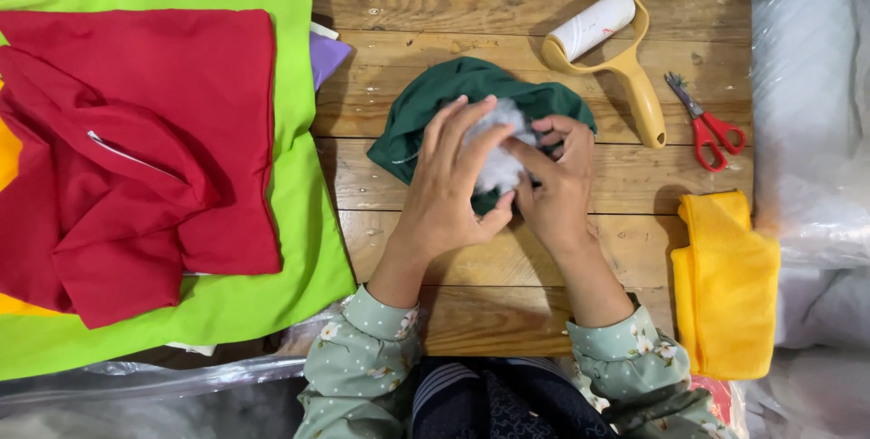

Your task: Preparing a fabric casing by cutting an opening with scissors and then stuffing it with fiberfill material on a workbench.

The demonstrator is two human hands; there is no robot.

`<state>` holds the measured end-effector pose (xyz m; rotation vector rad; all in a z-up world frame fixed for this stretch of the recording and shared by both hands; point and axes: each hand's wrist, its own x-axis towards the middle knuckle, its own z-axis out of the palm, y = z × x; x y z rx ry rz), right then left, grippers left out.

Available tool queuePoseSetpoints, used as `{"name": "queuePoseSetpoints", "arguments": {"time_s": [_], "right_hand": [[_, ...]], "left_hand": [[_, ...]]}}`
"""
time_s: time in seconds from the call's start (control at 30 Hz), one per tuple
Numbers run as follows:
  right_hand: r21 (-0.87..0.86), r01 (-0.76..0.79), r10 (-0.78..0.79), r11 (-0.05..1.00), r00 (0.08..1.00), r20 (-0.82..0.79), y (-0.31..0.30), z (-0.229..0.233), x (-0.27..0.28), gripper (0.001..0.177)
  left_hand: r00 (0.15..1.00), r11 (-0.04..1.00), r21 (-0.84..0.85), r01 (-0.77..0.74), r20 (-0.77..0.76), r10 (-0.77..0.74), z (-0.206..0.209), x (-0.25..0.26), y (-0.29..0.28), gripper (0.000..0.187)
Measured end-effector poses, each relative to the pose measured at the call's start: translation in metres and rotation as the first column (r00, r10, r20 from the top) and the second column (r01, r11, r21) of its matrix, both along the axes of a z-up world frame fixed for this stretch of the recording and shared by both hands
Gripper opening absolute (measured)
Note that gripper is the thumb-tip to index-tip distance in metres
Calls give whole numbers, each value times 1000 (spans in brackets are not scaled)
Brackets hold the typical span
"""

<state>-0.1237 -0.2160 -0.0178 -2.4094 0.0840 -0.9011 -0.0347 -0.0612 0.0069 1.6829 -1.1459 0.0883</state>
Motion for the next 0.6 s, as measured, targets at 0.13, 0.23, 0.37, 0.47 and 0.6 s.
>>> {"name": "queuePoseSetpoints", "arguments": {"time_s": [0.13, 0.23, 0.37, 0.47, 0.6], "right_hand": [[121, 17, -17, 993, 1000, -1, -17, 10, -3, 62], [203, -91, 96, 975, 995, -16, -37, 42, -11, 62], [432, 78, -50, 898, 996, -77, -65, 34, -26, 38], [458, 268, -160, 847, 952, -262, -89, -18, -32, 18], [486, 190, 9, 853, 926, -376, -68, -12, -29, 16]], "left_hand": [[925, 977, -33, -211, 317, 211, -36, -2, -13, 21], [876, 959, -50, -278, 397, 275, -47, 2, -14, 8], [889, 971, -94, -221, 389, 240, -41, 5, -16, 14], [954, 987, -74, -144, 253, 158, -45, -4, -20, 23], [994, 994, -67, -86, 60, 90, -29, -14, -21, 35]]}}
